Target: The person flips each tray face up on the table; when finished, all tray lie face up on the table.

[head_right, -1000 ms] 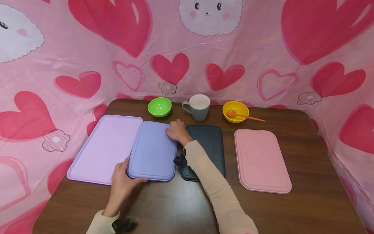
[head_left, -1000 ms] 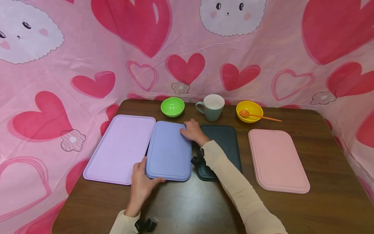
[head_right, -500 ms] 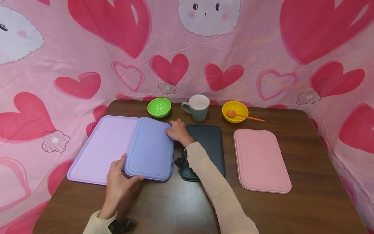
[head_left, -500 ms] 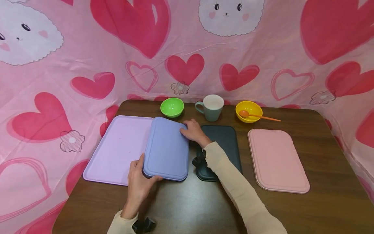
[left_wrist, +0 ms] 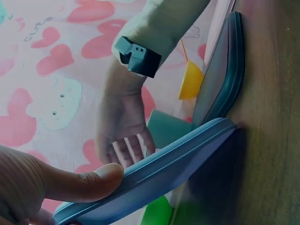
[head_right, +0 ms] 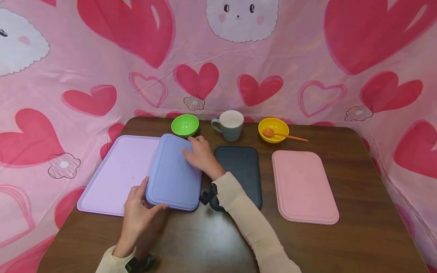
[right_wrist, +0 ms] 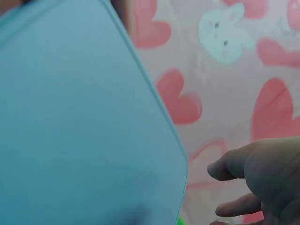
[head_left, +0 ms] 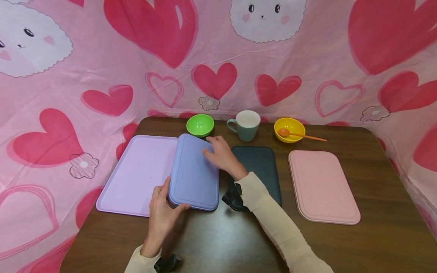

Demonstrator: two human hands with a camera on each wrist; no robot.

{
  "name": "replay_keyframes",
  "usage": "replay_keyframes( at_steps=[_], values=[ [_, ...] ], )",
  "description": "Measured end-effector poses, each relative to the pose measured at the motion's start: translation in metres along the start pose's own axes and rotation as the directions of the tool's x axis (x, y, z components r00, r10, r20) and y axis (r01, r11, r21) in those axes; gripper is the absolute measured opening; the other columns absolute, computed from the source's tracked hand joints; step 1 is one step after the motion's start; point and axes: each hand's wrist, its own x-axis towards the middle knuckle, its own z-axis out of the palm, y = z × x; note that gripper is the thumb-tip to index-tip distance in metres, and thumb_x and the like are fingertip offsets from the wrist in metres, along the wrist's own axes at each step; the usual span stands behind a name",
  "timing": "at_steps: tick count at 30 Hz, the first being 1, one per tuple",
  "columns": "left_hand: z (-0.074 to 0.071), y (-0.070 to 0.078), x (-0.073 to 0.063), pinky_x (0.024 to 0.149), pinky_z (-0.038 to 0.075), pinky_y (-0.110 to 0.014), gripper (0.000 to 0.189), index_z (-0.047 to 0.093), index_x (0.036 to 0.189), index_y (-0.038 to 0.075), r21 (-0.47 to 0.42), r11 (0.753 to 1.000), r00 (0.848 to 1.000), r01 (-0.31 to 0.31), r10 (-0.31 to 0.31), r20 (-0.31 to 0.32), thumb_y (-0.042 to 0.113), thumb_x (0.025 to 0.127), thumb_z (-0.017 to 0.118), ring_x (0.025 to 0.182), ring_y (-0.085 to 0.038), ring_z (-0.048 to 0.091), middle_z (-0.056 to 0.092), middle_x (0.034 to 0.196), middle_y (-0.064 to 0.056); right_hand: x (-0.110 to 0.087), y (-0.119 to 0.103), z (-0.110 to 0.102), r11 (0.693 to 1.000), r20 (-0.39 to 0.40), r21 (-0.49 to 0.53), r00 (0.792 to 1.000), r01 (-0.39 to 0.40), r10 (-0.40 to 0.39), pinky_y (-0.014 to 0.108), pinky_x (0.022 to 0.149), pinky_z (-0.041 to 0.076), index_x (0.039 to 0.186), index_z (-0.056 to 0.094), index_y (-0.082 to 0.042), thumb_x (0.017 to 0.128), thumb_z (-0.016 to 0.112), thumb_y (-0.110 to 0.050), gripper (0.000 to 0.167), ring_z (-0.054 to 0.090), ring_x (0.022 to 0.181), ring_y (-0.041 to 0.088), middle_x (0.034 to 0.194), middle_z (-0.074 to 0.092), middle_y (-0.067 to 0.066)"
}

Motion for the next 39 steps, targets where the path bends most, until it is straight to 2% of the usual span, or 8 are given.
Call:
replay_keyframes(
  at_steps=[10,16,22,29,39],
  values=[
    [-0.005,0.01,-0.001,0.064,0.042,-0.021,0.097,0.05,0.141,-0.008,-0.021,1.0,1.0,-0.011,0.011,0.013,-0.003,0.055,0.095,0.076,-0.016,0.047,0.057,0.099,-0.019,-0.028,-0.033,-0.003,0.998,0.025,0.019,0.998,0.056,-0.056,0.049,0.107,0.048,0.15,0.045,-0.008,0.097,0.063,-0.032,0.06,0.05,0.132,0.032,0.145,0.048,0.017],
    [-0.005,0.013,-0.002,0.06,0.042,-0.019,0.096,0.053,0.137,-0.011,-0.04,0.994,0.994,-0.102,0.1,-0.039,-0.005,0.051,0.095,0.071,-0.009,0.044,0.057,0.095,-0.017,-0.038,-0.045,-0.003,0.997,0.038,0.003,0.996,0.08,-0.081,0.05,0.109,0.047,0.151,0.042,-0.009,0.097,0.064,-0.035,0.064,0.049,0.135,0.031,0.149,0.046,0.015],
    [-0.005,0.018,-0.003,0.059,0.041,-0.018,0.095,0.055,0.135,-0.011,-0.062,0.977,0.978,-0.203,0.198,-0.071,-0.007,0.049,0.094,0.07,-0.007,0.044,0.058,0.094,-0.018,-0.044,-0.053,-0.003,0.996,0.052,-0.004,0.995,0.086,-0.086,0.05,0.109,0.047,0.152,0.042,-0.011,0.097,0.063,-0.039,0.065,0.048,0.135,0.031,0.15,0.044,0.014],
    [-0.002,0.025,-0.003,0.059,0.039,-0.014,0.094,0.055,0.133,-0.014,-0.095,0.938,0.94,-0.334,0.325,-0.105,-0.008,0.048,0.094,0.068,-0.01,0.046,0.059,0.094,-0.017,-0.047,-0.058,-0.004,0.998,0.036,0.005,0.997,0.068,-0.068,0.052,0.106,0.049,0.152,0.042,-0.013,0.096,0.063,-0.042,0.067,0.05,0.132,0.03,0.149,0.044,0.014],
    [0.003,0.035,-0.005,0.058,0.038,-0.012,0.091,0.056,0.132,-0.014,-0.071,0.915,0.916,-0.398,0.391,-0.092,-0.009,0.049,0.093,0.068,-0.008,0.046,0.059,0.093,-0.014,-0.048,-0.063,-0.005,0.999,0.022,0.005,0.999,0.042,-0.042,0.054,0.103,0.051,0.152,0.042,-0.012,0.094,0.065,-0.045,0.071,0.052,0.13,0.031,0.15,0.043,0.014]
  ],
)
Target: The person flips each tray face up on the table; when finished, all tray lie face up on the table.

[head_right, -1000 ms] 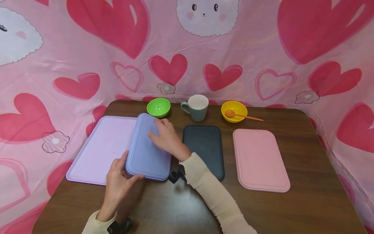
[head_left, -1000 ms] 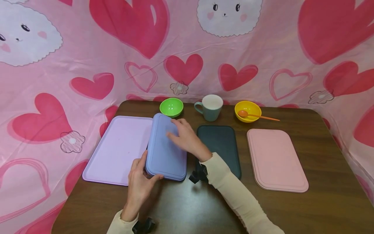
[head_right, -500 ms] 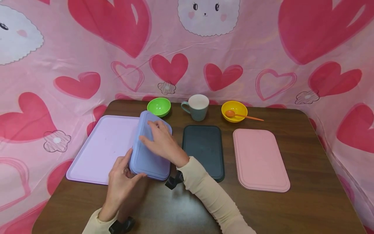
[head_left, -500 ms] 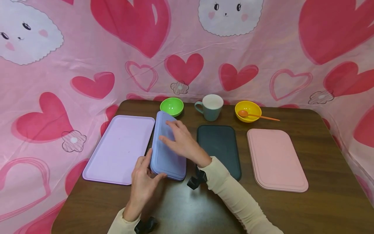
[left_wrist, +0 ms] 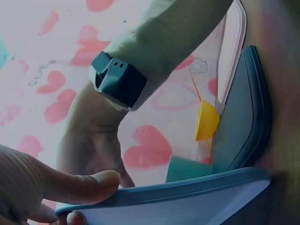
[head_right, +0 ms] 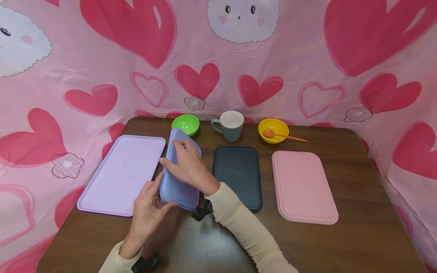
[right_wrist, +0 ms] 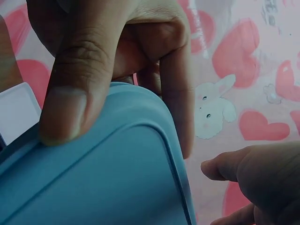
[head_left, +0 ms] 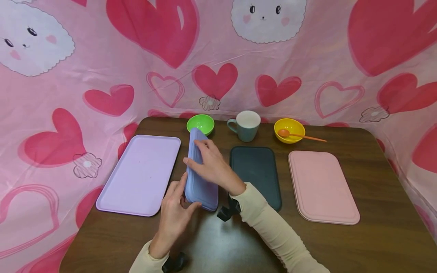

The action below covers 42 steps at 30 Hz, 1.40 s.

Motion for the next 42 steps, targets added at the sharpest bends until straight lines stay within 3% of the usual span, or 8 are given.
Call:
replay_keyframes(
  at_steps=[8,18,25,32,42],
  values=[
    [0.005,0.006,0.0,0.058,0.036,-0.009,0.089,0.057,0.131,-0.014,0.004,0.999,0.999,-0.039,0.039,-0.001,-0.009,0.05,0.093,0.067,-0.009,0.047,0.058,0.092,-0.012,-0.002,-0.001,0.001,0.999,-0.025,-0.028,0.999,0.022,-0.023,0.052,0.1,0.053,0.148,0.046,-0.011,0.091,0.068,-0.039,0.068,0.055,0.127,0.032,0.149,0.043,0.016],
    [0.009,0.008,-0.001,0.06,0.037,-0.009,0.089,0.055,0.133,-0.014,-0.017,0.998,0.998,-0.061,0.061,0.002,-0.011,0.052,0.092,0.068,-0.009,0.048,0.057,0.092,-0.012,-0.004,-0.005,-0.002,0.985,-0.038,-0.171,0.998,0.035,-0.042,0.047,0.085,0.059,0.144,0.051,-0.012,0.092,0.066,-0.037,0.06,0.06,0.113,0.03,0.143,0.047,0.016],
    [0.013,0.009,-0.001,0.061,0.039,-0.009,0.09,0.055,0.133,-0.014,-0.024,0.995,0.995,-0.099,0.099,-0.001,-0.012,0.051,0.092,0.067,-0.01,0.049,0.057,0.093,-0.012,-0.005,-0.009,-0.004,0.972,-0.058,-0.232,0.997,0.037,-0.052,0.047,0.082,0.06,0.141,0.053,-0.011,0.092,0.066,-0.032,0.055,0.061,0.109,0.031,0.139,0.051,0.019],
    [0.015,0.009,-0.001,0.063,0.042,-0.01,0.09,0.054,0.134,-0.014,-0.042,0.989,0.99,-0.142,0.142,-0.007,-0.013,0.052,0.091,0.07,-0.01,0.051,0.058,0.095,-0.013,-0.004,-0.009,-0.005,0.956,-0.087,-0.289,0.993,0.046,-0.074,0.044,0.076,0.06,0.134,0.057,-0.006,0.09,0.065,-0.027,0.049,0.065,0.096,0.03,0.126,0.057,0.02],
    [0.019,0.009,-0.002,0.062,0.048,-0.017,0.088,0.054,0.135,-0.011,-0.055,0.988,0.989,-0.145,0.146,0.015,-0.011,0.056,0.091,0.073,-0.009,0.053,0.058,0.098,-0.013,-0.006,-0.014,-0.01,0.937,-0.114,-0.349,0.99,0.032,-0.077,0.041,0.068,0.06,0.122,0.059,-0.003,0.089,0.066,-0.022,0.039,0.066,0.082,0.027,0.113,0.06,0.021]
  ],
)
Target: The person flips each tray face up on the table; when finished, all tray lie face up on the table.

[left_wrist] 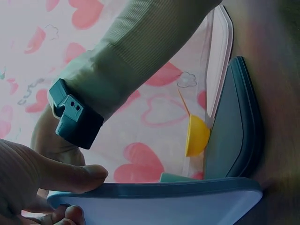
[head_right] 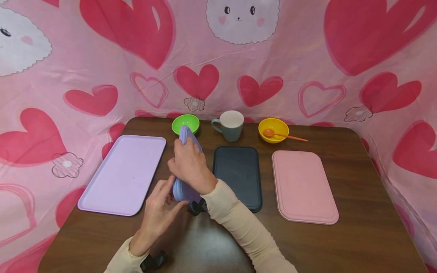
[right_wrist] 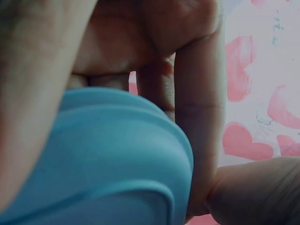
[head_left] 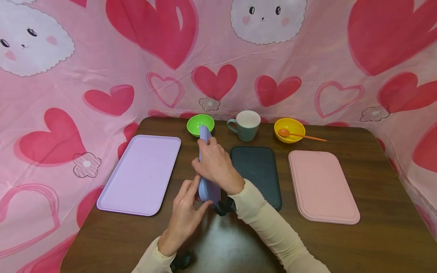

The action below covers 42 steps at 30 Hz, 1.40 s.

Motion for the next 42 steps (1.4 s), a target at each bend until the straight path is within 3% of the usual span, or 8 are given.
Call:
replay_keyframes(
  at_steps=[9,18,24,28,34,37,40,42],
  values=[
    [0.001,0.0,0.0,0.061,0.046,-0.015,0.087,0.053,0.136,-0.011,-0.002,1.0,1.0,-0.03,0.03,0.003,-0.012,0.057,0.09,0.072,-0.009,0.052,0.06,0.098,-0.013,0.001,0.0,0.0,1.0,0.029,-0.023,1.0,-0.004,0.005,0.039,0.058,0.059,0.126,0.056,-0.005,0.091,0.067,-0.024,0.042,0.066,0.068,0.025,0.103,0.062,0.019],
    [0.001,-0.001,0.001,0.062,0.044,-0.013,0.089,0.054,0.136,-0.01,-0.009,0.998,0.998,-0.067,0.067,-0.006,-0.011,0.055,0.091,0.071,-0.009,0.052,0.059,0.097,-0.012,0.001,0.002,-0.001,0.999,-0.006,-0.043,1.0,-0.003,0.003,0.038,0.053,0.057,0.119,0.057,-0.006,0.089,0.066,-0.021,0.035,0.066,0.064,0.026,0.092,0.062,0.016],
    [-0.002,-0.009,-0.001,0.063,0.044,-0.014,0.092,0.054,0.137,-0.008,-0.07,0.994,0.996,-0.084,0.083,-0.022,-0.003,0.055,0.095,0.07,-0.01,0.05,0.055,0.091,-0.011,-0.001,0.004,-0.005,0.998,-0.003,-0.051,0.999,-0.035,0.035,0.036,0.051,0.055,0.122,0.059,-0.006,0.088,0.066,-0.02,0.037,0.064,0.061,0.024,0.093,0.065,0.016],
    [-0.005,-0.019,0.0,0.062,0.044,-0.014,0.092,0.054,0.139,-0.005,-0.114,0.992,0.999,-0.05,0.049,-0.009,0.001,0.056,0.095,0.07,-0.011,0.051,0.054,0.09,-0.012,-0.002,0.008,-0.008,0.998,0.003,-0.033,0.999,-0.054,0.054,0.033,0.049,0.054,0.126,0.059,-0.006,0.089,0.067,-0.02,0.04,0.061,0.058,0.021,0.094,0.066,0.016],
    [-0.007,-0.039,-0.002,0.058,0.048,-0.02,0.086,0.054,0.139,-0.003,-0.237,0.971,0.998,0.019,-0.003,0.071,0.004,0.062,0.093,0.069,-0.016,0.055,0.057,0.09,-0.012,-0.005,0.014,-0.011,0.997,-0.013,-0.033,0.997,-0.071,0.071,0.037,0.053,0.055,0.124,0.061,-0.005,0.088,0.067,-0.018,0.038,0.063,0.062,0.024,0.09,0.065,0.014],
    [-0.006,-0.048,-0.004,0.057,0.049,-0.025,0.082,0.055,0.138,-0.004,-0.247,0.967,0.994,0.058,-0.033,0.104,0.005,0.064,0.091,0.068,-0.018,0.055,0.057,0.09,-0.01,-0.005,0.018,-0.013,0.997,-0.016,-0.026,0.997,-0.078,0.077,0.04,0.056,0.056,0.122,0.061,-0.005,0.088,0.067,-0.017,0.037,0.065,0.066,0.026,0.09,0.066,0.013],
    [-0.004,-0.055,-0.006,0.057,0.049,-0.025,0.077,0.056,0.136,-0.005,-0.226,0.966,0.985,0.127,-0.095,0.147,0.005,0.068,0.089,0.068,-0.017,0.055,0.057,0.089,-0.01,-0.006,0.021,-0.015,0.996,-0.013,-0.009,0.996,-0.088,0.088,0.041,0.059,0.057,0.122,0.061,-0.005,0.088,0.067,-0.017,0.037,0.067,0.07,0.027,0.092,0.066,0.013],
    [-0.003,-0.059,-0.007,0.057,0.049,-0.023,0.072,0.057,0.136,-0.005,-0.206,0.959,0.97,0.197,-0.159,0.185,0.007,0.072,0.087,0.068,-0.014,0.054,0.057,0.09,-0.012,-0.007,0.024,-0.016,0.996,-0.01,0.002,0.996,-0.094,0.094,0.041,0.061,0.058,0.123,0.061,-0.005,0.088,0.068,-0.017,0.038,0.068,0.073,0.027,0.094,0.067,0.014]
  ],
)
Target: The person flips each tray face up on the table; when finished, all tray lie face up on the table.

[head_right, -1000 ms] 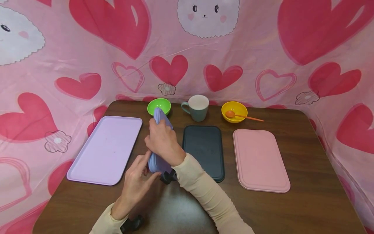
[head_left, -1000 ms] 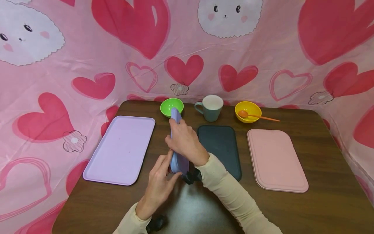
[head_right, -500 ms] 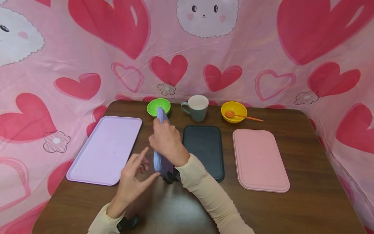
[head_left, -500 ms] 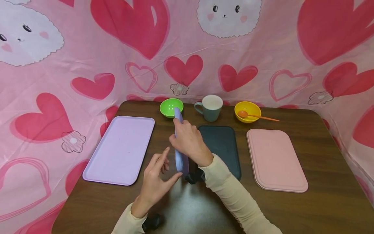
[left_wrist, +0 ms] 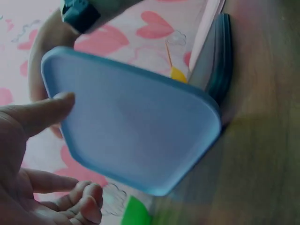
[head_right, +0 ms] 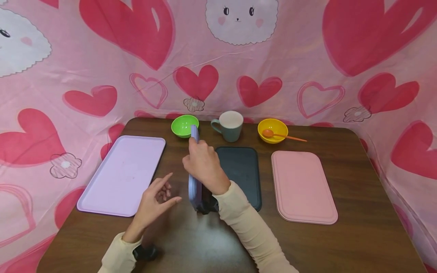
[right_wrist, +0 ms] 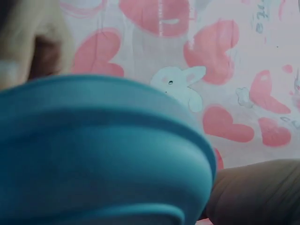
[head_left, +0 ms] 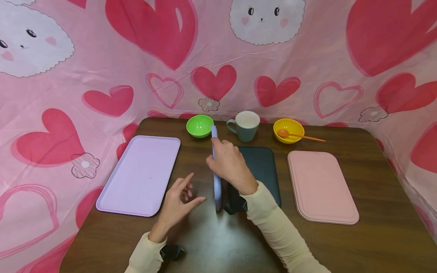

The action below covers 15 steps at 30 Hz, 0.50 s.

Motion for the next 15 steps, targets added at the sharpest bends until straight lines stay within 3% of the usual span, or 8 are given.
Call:
replay_keyframes(
  at_steps=[2,5,11,15],
  values=[
    [0.0,-0.005,0.0,0.059,0.049,-0.021,0.067,0.057,0.134,-0.007,0.013,0.997,0.997,0.078,-0.078,0.026,0.01,0.076,0.085,0.069,-0.011,0.054,0.058,0.091,-0.015,0.0,0.003,-0.001,1.0,0.005,0.012,1.0,-0.005,0.004,0.041,0.063,0.06,0.126,0.06,-0.005,0.088,0.067,-0.017,0.04,0.069,0.075,0.027,0.097,0.068,0.014],
    [0.001,-0.012,0.001,0.062,0.048,-0.02,0.06,0.058,0.132,-0.009,0.039,0.98,0.979,0.193,-0.195,0.063,0.012,0.081,0.081,0.072,-0.008,0.055,0.062,0.093,-0.016,-0.001,0.007,-0.002,0.999,0.02,0.03,1.0,-0.013,0.012,0.041,0.068,0.062,0.131,0.059,-0.004,0.09,0.067,-0.017,0.044,0.071,0.082,0.028,0.107,0.069,0.017],
    [0.004,-0.022,0.002,0.069,0.052,-0.021,0.052,0.058,0.134,-0.008,0.031,0.922,0.913,0.385,-0.386,0.135,0.017,0.091,0.072,0.086,-0.019,0.069,0.068,0.105,-0.016,-0.002,0.018,-0.003,0.993,0.061,0.102,0.997,-0.052,0.046,0.045,0.078,0.062,0.14,0.053,-0.003,0.092,0.064,-0.018,0.052,0.072,0.098,0.03,0.126,0.067,0.02],
    [0.005,-0.025,0.001,0.072,0.053,-0.022,0.051,0.055,0.137,-0.006,0.025,0.891,0.878,0.453,-0.45,0.162,0.02,0.095,0.067,0.096,-0.027,0.072,0.069,0.115,-0.018,-0.003,0.029,-0.003,0.985,0.046,0.167,0.998,-0.047,0.04,0.046,0.081,0.061,0.141,0.052,-0.001,0.091,0.064,-0.016,0.053,0.072,0.103,0.032,0.129,0.065,0.021]
  ],
)
